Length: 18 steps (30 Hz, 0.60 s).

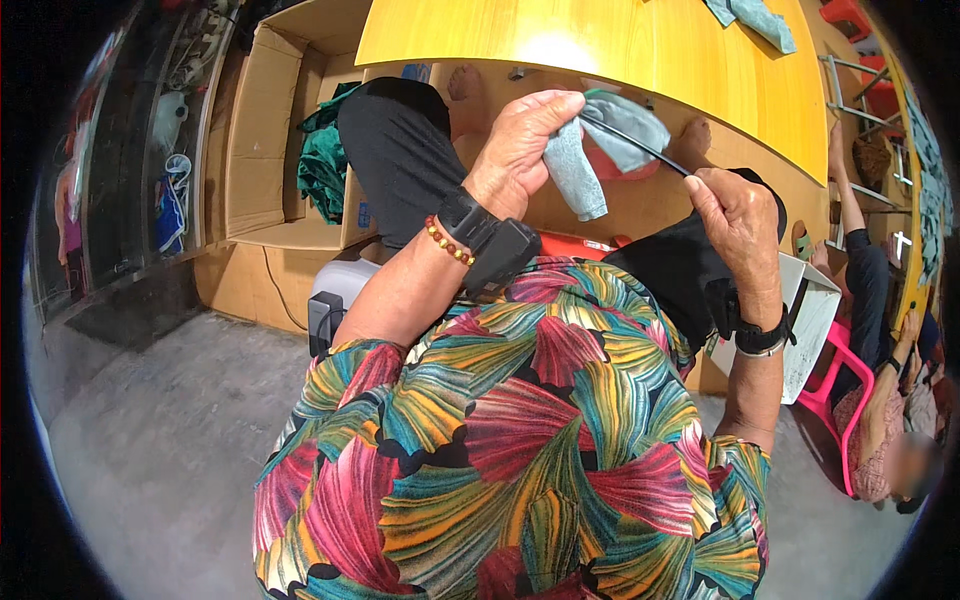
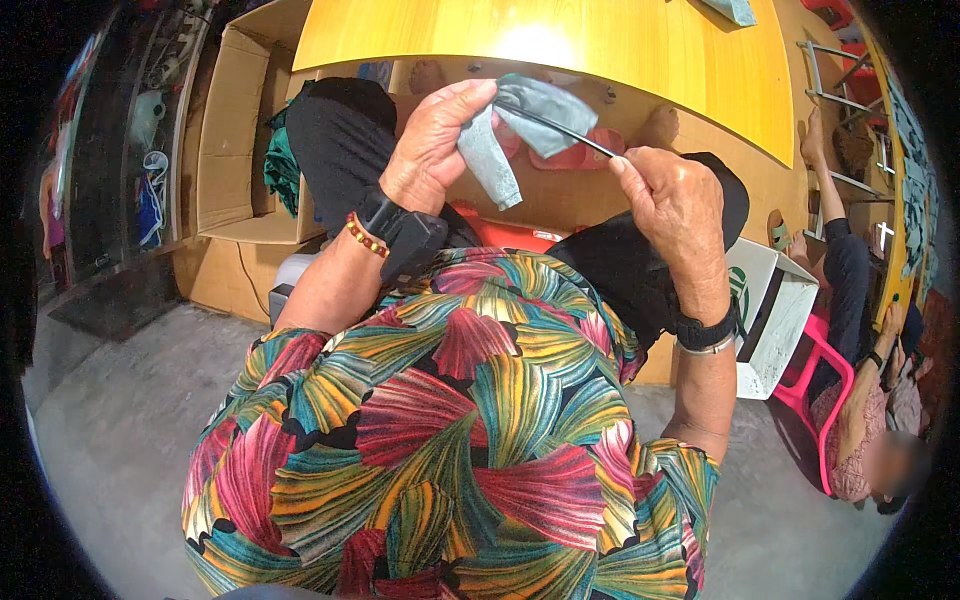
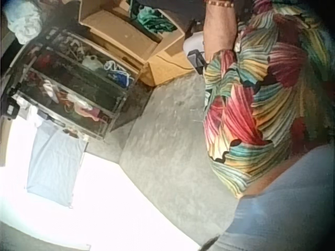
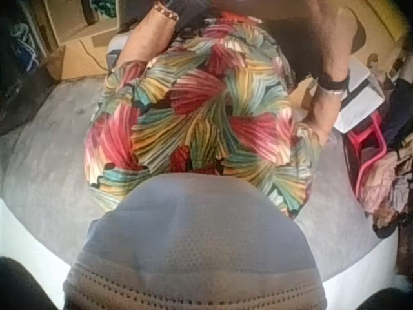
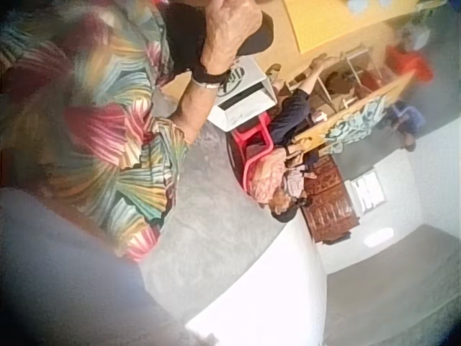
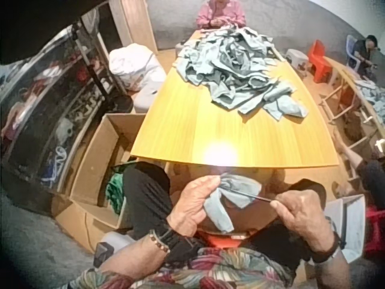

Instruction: Turning fabric tubes inside out using a thin metal rod.

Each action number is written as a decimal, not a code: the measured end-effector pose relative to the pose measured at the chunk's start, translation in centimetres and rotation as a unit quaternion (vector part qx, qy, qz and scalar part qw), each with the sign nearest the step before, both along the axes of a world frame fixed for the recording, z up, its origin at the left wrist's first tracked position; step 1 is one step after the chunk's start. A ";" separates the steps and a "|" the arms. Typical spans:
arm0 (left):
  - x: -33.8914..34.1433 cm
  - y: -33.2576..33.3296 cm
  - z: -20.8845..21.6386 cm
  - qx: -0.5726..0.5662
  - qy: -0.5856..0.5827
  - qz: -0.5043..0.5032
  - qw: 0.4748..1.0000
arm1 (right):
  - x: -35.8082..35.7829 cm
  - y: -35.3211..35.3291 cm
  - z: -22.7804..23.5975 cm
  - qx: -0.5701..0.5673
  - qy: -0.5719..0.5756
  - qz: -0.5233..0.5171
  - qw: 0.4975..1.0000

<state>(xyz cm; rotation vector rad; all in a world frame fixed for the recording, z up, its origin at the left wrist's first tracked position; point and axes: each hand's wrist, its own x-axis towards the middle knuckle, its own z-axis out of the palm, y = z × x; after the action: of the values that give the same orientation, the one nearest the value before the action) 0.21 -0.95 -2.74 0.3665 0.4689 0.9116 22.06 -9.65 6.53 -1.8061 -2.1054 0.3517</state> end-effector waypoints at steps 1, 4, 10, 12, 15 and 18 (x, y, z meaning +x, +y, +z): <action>0.4 -0.3 0.6 0.002 0.021 0.001 1.000 | -0.2 0.0 0.0 0.008 -0.010 0.009 1.000; 1.5 -0.9 0.4 0.012 0.053 0.021 0.998 | -0.9 0.8 -1.4 0.023 0.013 0.000 1.000; 3.0 -0.7 1.9 0.108 0.056 0.159 0.980 | -4.0 0.2 -6.9 -0.354 0.612 -0.134 0.694; 2.6 -0.9 2.5 0.111 0.103 0.197 0.969 | -4.0 0.3 -6.7 -0.366 0.623 -0.110 0.683; 1.0 -1.0 2.7 0.130 0.095 0.201 0.966 | -3.7 0.4 -6.3 -0.387 0.629 -0.081 0.670; 0.2 -0.5 2.1 0.115 0.058 0.113 0.985 | -3.5 0.6 -5.8 -0.412 0.635 -0.062 0.650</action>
<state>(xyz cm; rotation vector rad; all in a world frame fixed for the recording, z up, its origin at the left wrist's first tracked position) 0.40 -1.44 -0.60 0.5882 0.5200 1.1750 18.53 -9.07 0.71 -1.1825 -0.7391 2.0415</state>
